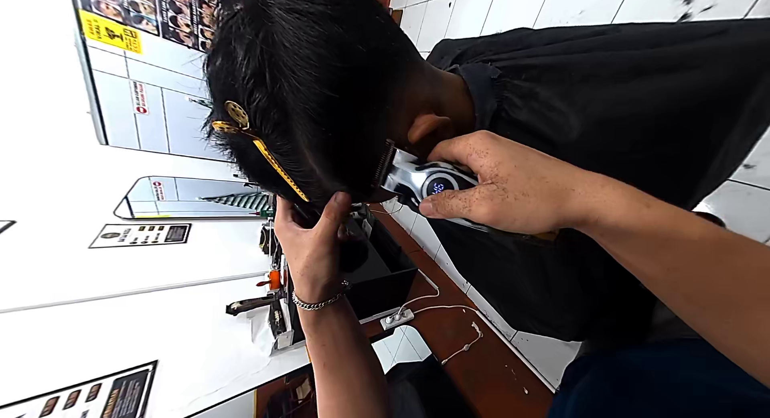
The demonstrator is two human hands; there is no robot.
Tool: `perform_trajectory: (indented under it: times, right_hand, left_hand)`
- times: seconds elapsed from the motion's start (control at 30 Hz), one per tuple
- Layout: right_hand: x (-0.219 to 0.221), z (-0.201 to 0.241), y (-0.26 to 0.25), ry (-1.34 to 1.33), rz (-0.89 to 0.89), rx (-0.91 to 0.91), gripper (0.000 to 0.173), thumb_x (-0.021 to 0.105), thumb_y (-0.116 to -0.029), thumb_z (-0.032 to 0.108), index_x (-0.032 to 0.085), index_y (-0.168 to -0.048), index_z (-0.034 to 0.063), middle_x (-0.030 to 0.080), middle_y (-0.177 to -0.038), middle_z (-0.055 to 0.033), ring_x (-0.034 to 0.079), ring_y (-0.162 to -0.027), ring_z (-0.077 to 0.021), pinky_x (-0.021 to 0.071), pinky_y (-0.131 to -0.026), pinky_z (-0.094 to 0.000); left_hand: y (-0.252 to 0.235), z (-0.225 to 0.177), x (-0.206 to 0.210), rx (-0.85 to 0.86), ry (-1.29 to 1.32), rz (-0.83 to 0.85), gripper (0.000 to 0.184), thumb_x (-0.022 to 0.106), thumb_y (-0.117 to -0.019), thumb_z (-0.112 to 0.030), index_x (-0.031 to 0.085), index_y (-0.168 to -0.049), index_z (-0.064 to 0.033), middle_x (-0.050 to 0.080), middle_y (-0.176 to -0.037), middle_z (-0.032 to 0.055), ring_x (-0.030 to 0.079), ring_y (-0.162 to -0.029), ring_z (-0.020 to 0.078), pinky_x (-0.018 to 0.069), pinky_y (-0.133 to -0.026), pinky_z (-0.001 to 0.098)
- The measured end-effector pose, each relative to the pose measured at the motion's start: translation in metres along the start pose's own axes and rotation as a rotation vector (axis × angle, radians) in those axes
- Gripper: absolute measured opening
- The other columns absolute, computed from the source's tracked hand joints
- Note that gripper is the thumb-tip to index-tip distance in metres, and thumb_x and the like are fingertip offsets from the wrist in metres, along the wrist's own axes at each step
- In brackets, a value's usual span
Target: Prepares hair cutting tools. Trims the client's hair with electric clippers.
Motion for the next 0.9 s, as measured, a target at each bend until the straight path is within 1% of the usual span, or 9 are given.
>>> perform_trajectory:
  times: [0.1,0.2,0.33,0.53,0.6,0.73,0.77,0.83,0.9]
  right_hand:
    - [0.001,-0.001,-0.001,0.023,-0.001,0.005,0.025,0.067,-0.0966,0.039,0.068,-0.098,0.0133,0.060,-0.074,0.0038,0.058,-0.065,-0.0050,0.0455,-0.055,-0.0264]
    - [0.002,0.004,0.001,0.018,0.030,-0.009,0.026,0.068,-0.0971,0.037,0.067,-0.107,0.0124,0.061,-0.079,0.0032,0.059,-0.070,-0.0049,0.0477,-0.059,-0.0262]
    - [-0.003,-0.001,0.003,0.020,0.034,0.070,0.026,0.067,-0.0980,0.039,0.066,-0.098,0.0127,0.058,-0.073,0.0028,0.057,-0.063,-0.0061,0.0440,-0.054,-0.0268]
    - [-0.008,0.004,0.001,-0.011,0.013,-0.027,0.022,0.067,-0.0977,0.033,0.068,-0.105,0.0114,0.061,-0.078,0.0028,0.058,-0.068,-0.0046,0.0462,-0.059,-0.0261]
    - [-0.008,0.001,0.001,0.008,0.029,0.009,0.024,0.067,-0.0980,0.035,0.068,-0.098,0.0115,0.059,-0.073,0.0026,0.056,-0.063,-0.0049,0.0444,-0.054,-0.0261]
    - [-0.009,0.004,0.002,-0.081,0.004,-0.037,0.022,0.067,-0.0994,0.031,0.068,-0.105,0.0094,0.059,-0.075,0.0034,0.055,-0.064,-0.0023,0.0438,-0.056,-0.0217]
    - [-0.010,0.004,0.002,-0.100,0.015,-0.041,0.020,0.066,-0.0999,0.028,0.068,-0.104,0.0085,0.058,-0.074,0.0031,0.055,-0.063,-0.0020,0.0429,-0.055,-0.0207]
    - [-0.011,0.002,0.002,-0.095,0.027,-0.020,0.020,0.066,-0.1000,0.028,0.068,-0.094,0.0093,0.056,-0.068,0.0031,0.052,-0.058,-0.0025,0.0401,-0.051,-0.0210]
    - [-0.009,0.002,0.000,-0.075,0.018,-0.038,0.021,0.066,-0.0996,0.031,0.068,-0.098,0.0104,0.057,-0.071,0.0032,0.053,-0.061,-0.0037,0.0418,-0.054,-0.0238]
  left_hand:
    - [0.000,-0.001,-0.001,-0.015,-0.009,-0.008,0.042,0.080,-0.0844,-0.033,0.054,-0.115,-0.0199,0.057,-0.070,-0.0074,0.053,-0.048,0.0052,0.0512,-0.046,0.0217]
    - [0.000,0.001,-0.001,-0.008,0.003,0.003,0.040,0.080,-0.0855,-0.033,0.054,-0.113,-0.0198,0.058,-0.069,-0.0074,0.053,-0.047,0.0055,0.0512,-0.045,0.0217]
    - [0.001,-0.002,0.000,0.001,-0.007,-0.001,0.038,0.078,-0.0857,-0.030,0.054,-0.112,-0.0185,0.058,-0.068,-0.0075,0.054,-0.047,0.0050,0.0512,-0.044,0.0210]
    - [0.001,-0.003,0.001,0.006,-0.014,0.012,0.035,0.077,-0.0876,-0.028,0.055,-0.112,-0.0175,0.059,-0.068,-0.0074,0.053,-0.047,0.0047,0.0505,-0.045,0.0201]
    - [0.001,-0.003,0.000,0.010,-0.013,0.009,0.034,0.076,-0.0875,-0.027,0.054,-0.111,-0.0172,0.059,-0.067,-0.0074,0.053,-0.046,0.0044,0.0504,-0.045,0.0197]
    - [0.002,-0.004,0.002,0.003,-0.001,0.009,0.032,0.075,-0.0874,-0.024,0.054,-0.110,-0.0172,0.058,-0.067,-0.0081,0.053,-0.046,0.0041,0.0506,-0.045,0.0199]
    - [0.001,-0.003,0.002,-0.001,0.000,0.008,0.031,0.075,-0.0874,-0.024,0.054,-0.110,-0.0171,0.057,-0.067,-0.0082,0.053,-0.046,0.0039,0.0505,-0.045,0.0198]
    - [0.001,-0.002,0.001,-0.004,-0.013,0.010,0.032,0.075,-0.0867,-0.025,0.053,-0.110,-0.0177,0.057,-0.066,-0.0090,0.053,-0.047,0.0032,0.0507,-0.045,0.0192]
    - [0.000,-0.001,0.000,-0.007,-0.026,-0.006,0.034,0.076,-0.0852,-0.025,0.053,-0.110,-0.0173,0.057,-0.066,-0.0089,0.053,-0.047,0.0036,0.0509,-0.045,0.0198]
Point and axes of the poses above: each hand's wrist, its own y-axis away from the middle knuckle, its own x-axis out of the palm, z = x × y, the point moved 3 cm from there along -y, towards the middle knuckle
